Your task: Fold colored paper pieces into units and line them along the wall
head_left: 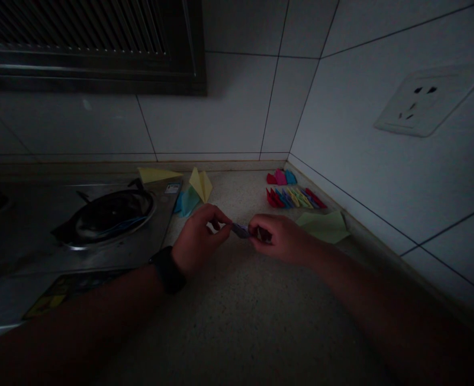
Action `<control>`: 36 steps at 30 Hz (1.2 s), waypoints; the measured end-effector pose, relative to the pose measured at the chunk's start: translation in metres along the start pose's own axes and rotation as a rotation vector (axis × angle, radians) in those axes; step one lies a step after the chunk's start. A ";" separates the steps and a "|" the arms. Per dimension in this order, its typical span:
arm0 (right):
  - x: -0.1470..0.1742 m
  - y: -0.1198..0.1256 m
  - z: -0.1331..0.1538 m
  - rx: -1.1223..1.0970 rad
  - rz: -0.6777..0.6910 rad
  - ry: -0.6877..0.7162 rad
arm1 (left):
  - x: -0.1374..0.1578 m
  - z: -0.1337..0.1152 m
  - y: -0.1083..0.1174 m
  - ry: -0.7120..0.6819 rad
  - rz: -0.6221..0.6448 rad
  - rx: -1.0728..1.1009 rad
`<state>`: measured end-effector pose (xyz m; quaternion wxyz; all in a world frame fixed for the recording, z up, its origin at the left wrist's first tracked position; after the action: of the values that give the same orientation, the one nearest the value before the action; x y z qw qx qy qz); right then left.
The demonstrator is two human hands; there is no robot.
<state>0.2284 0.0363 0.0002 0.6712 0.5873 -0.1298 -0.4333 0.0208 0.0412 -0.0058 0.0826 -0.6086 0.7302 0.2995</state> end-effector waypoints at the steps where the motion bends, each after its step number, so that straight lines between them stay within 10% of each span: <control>1: 0.000 0.000 -0.001 0.001 -0.009 -0.009 | 0.000 -0.001 0.000 0.006 0.003 0.000; 10: -0.001 0.000 -0.008 -0.037 -0.083 -0.061 | -0.004 0.000 0.001 0.141 -0.008 0.051; 21: -0.004 -0.002 -0.010 -0.256 -0.079 -0.147 | -0.001 0.006 -0.008 0.325 0.308 0.226; 36: -0.004 -0.011 -0.014 -0.325 0.087 -0.187 | -0.001 0.009 -0.007 0.352 0.227 0.254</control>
<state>0.2311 0.0492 -0.0122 0.7605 0.4221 -0.1452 -0.4717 0.0257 0.0465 -0.0148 -0.0043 -0.5503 0.8288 0.1017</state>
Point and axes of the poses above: each hand's wrist, its own x-axis away from the middle knuckle, its own y-axis out of the back of the hand, z = x × y, the point moved 2 cm from there along -x, towards the middle knuckle, and after that the axes turned 10 degrees about x, right-handed, at the moved point
